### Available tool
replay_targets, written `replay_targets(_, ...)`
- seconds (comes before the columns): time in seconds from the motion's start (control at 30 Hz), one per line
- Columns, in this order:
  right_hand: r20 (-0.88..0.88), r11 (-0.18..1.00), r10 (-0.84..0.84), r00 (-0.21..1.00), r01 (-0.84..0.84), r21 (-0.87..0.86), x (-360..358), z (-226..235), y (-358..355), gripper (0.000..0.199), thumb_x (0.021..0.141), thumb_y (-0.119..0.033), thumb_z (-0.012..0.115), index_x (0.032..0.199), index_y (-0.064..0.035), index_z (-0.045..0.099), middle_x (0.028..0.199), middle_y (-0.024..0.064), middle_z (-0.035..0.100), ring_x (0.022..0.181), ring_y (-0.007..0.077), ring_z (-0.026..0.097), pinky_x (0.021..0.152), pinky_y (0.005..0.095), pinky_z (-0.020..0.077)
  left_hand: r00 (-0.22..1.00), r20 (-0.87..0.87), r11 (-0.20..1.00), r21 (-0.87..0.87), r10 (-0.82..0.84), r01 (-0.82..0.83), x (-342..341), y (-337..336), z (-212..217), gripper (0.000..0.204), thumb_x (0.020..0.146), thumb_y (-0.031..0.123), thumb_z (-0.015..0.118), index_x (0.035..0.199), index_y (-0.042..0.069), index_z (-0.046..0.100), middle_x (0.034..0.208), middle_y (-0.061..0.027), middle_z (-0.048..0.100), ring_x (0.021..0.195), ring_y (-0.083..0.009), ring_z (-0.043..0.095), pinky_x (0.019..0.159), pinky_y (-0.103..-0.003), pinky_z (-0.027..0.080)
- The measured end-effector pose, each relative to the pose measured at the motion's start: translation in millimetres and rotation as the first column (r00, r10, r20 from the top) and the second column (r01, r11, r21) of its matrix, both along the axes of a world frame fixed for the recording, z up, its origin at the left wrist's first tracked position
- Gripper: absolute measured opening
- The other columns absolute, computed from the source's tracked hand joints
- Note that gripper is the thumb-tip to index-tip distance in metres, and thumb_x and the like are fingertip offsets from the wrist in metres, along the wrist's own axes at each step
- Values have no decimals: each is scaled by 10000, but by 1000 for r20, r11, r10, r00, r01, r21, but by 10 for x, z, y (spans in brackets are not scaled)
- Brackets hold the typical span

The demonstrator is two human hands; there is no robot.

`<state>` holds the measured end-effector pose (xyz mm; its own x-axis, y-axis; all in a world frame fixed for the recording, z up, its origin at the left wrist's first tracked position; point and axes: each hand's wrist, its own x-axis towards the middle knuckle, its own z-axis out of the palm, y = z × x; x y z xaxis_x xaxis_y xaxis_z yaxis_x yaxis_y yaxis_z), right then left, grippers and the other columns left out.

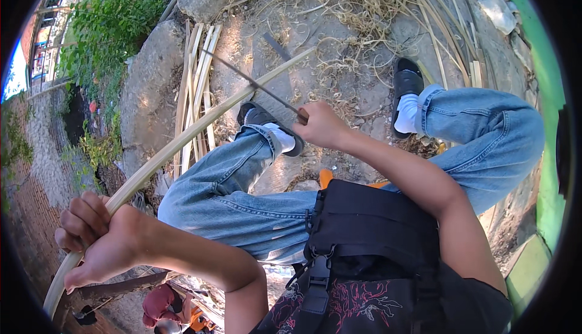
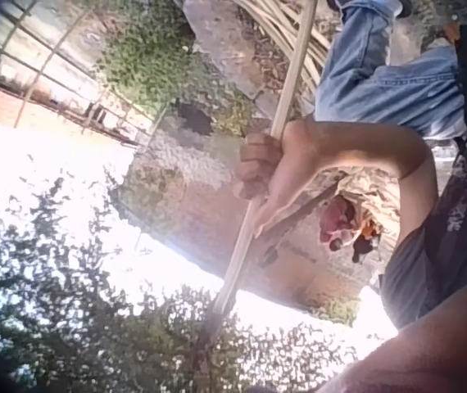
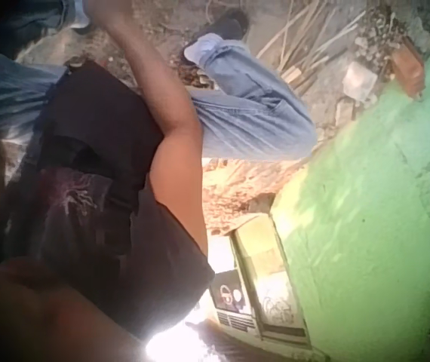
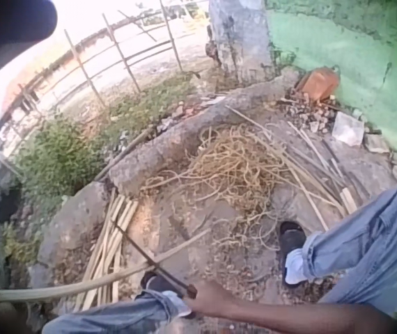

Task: The person scrapes the outer surface of a long bamboo stalk with a machete to clean it and pulls off loose fibers by hand.

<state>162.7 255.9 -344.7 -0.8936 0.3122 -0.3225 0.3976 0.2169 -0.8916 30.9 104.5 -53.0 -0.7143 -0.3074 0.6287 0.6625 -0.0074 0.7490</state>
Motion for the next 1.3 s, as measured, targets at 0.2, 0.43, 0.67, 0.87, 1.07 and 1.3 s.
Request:
replay_targets(0.2,309,999,25,951,-31,14,207,-626,327,222,699,-179,603,726,41,603,653,228,599,643,353,609,620,410,474,999,26,998,-58,36,-35,-37,-76,-64,651,828,762,145,605,153,202,529,13,132,465,-106,108,441,-269,87)
replay_targets(0.43,102,997,63,993,-57,-60,16,-36,-16,220,702,-174,601,753,39,619,691,222,626,656,340,627,627,407,485,998,16,996,-65,60,-59,-50,-73,-1,654,830,756,131,600,147,192,517,14,129,461,-107,107,438,-269,90)
replay_targets(0.67,339,999,-24,940,12,36,105,-442,285,188,708,-150,602,741,34,617,678,206,627,672,337,639,646,398,497,999,30,999,-24,28,-27,-69,-201,-63,643,831,756,133,595,160,185,520,16,120,463,-102,101,447,-272,83)
replay_targets(0.87,289,995,-71,955,48,86,348,-888,364,222,697,-177,616,694,44,595,651,210,612,630,335,615,604,389,477,999,23,999,41,-35,34,-124,-162,-91,618,871,708,148,635,144,237,531,16,159,457,-94,128,427,-259,93)
replay_targets(1.07,255,998,-48,966,36,50,56,-429,161,200,693,-177,609,725,19,625,656,198,616,629,345,613,627,395,483,954,-15,946,126,-300,299,-92,-353,-94,611,885,688,218,604,147,261,542,15,201,467,-100,182,442,-262,154)
replay_targets(1.3,43,1000,-8,999,9,-22,109,-174,85,200,701,-168,599,667,21,544,549,165,539,504,291,515,526,387,405,952,-3,940,154,-307,304,-189,-386,-69,605,884,686,244,607,149,264,545,19,188,465,-97,178,443,-263,137)
